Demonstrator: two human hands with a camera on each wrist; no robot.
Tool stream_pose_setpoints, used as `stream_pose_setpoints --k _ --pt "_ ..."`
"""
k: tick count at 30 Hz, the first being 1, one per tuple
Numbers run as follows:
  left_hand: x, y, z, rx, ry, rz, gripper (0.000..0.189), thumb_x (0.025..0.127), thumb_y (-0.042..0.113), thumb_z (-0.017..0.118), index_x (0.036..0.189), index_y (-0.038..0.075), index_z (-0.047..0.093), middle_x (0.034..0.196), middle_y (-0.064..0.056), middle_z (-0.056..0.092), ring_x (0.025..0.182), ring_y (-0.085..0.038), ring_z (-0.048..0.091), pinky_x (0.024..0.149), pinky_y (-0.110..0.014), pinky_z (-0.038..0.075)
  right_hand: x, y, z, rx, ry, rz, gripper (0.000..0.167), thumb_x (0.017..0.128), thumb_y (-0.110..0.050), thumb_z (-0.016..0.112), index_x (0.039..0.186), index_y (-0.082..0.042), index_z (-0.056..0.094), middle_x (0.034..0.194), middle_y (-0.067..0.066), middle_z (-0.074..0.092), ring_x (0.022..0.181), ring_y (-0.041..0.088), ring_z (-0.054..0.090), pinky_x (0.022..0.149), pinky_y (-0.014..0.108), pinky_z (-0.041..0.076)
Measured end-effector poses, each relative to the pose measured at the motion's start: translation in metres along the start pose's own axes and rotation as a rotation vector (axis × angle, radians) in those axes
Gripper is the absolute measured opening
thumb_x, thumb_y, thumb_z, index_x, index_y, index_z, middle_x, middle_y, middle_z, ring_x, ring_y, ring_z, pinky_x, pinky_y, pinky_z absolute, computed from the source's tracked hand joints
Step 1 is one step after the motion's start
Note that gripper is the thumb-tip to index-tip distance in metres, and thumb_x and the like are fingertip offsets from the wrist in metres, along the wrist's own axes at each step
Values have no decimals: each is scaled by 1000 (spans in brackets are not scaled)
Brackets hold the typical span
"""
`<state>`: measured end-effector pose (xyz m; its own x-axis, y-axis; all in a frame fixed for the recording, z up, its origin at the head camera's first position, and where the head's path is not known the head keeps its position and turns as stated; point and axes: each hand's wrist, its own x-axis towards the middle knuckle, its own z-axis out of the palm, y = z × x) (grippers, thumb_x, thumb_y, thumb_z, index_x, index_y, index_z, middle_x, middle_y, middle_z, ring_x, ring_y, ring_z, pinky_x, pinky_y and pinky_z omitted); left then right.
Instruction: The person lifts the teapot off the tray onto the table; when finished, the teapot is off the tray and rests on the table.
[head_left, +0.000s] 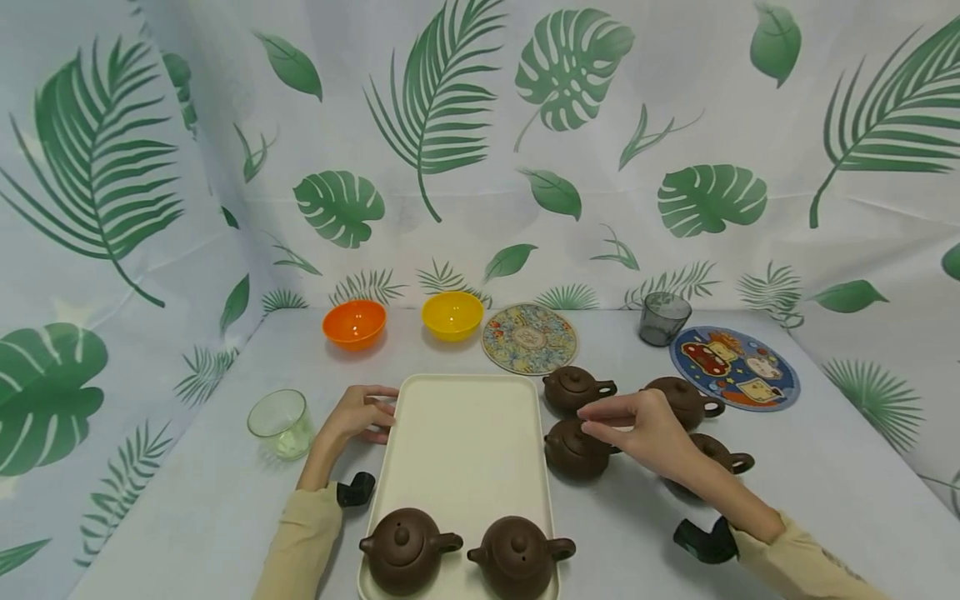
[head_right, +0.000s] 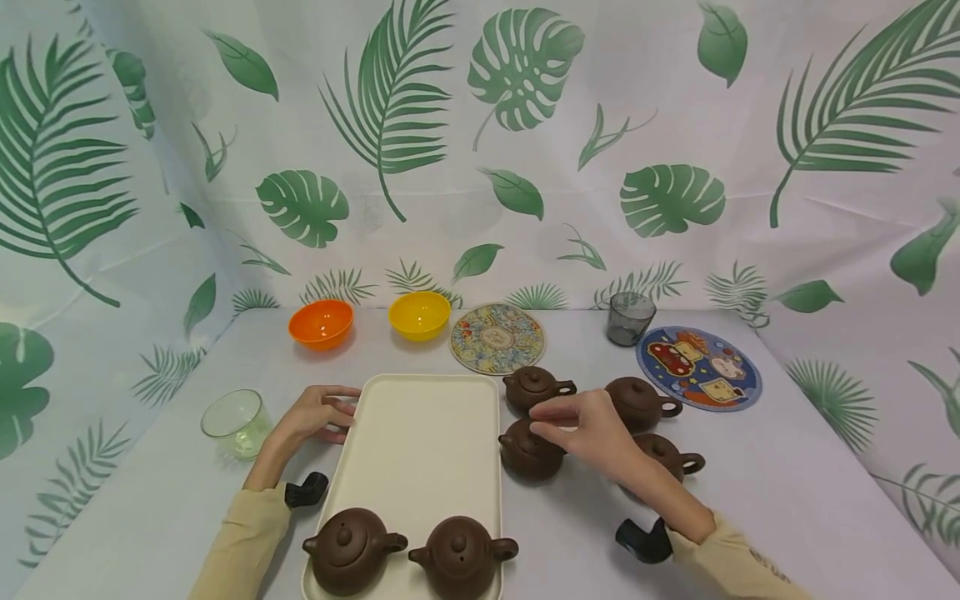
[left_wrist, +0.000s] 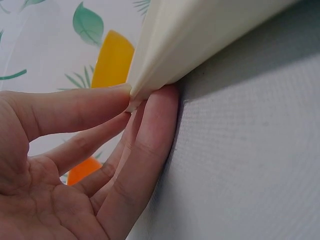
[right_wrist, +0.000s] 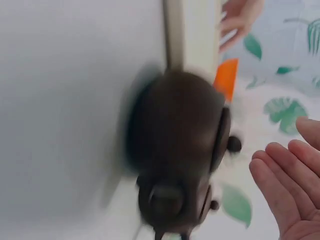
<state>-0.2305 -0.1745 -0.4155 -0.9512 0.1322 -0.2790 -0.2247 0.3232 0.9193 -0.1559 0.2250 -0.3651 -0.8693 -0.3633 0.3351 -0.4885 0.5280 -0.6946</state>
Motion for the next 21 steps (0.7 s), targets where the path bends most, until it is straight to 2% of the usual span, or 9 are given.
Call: stream_pose_setpoints --k 2,4,11,21 --pt "0 0 -1 -2 -3 2 51 79 -10 65 128 -9 53 88 -15 66 66 -18 65 60 -36 60 -2 -6 7 28 -12 -39 15 80 -1 74 95 2 74 89 10 74 80 5 70 64 22 59" --pt "1 -1 -1 -5 -6 3 51 79 -10 65 129 -9 53 88 -15 66 66 -18 65 60 -35 60 -6 -12 14 60 -57 -50 15 81 -4 74 95 2 74 90 10 74 81 4 69 65 23 59" --pt "1 -1 0 -2 8 1 50 79 -10 66 128 -8 55 87 -14 67 66 -18 65 59 -35 60 -25 -25 34 122 -257 -2 28 87 -26 70 97 0 75 91 3 74 83 3 68 68 23 58" --pt "0 -1 0 -6 8 0 49 80 -9 63 128 -8 54 89 -16 66 68 -19 66 60 -36 60 -48 -29 48 272 -384 -41 25 90 -20 67 96 3 74 91 6 74 85 2 67 70 23 58"
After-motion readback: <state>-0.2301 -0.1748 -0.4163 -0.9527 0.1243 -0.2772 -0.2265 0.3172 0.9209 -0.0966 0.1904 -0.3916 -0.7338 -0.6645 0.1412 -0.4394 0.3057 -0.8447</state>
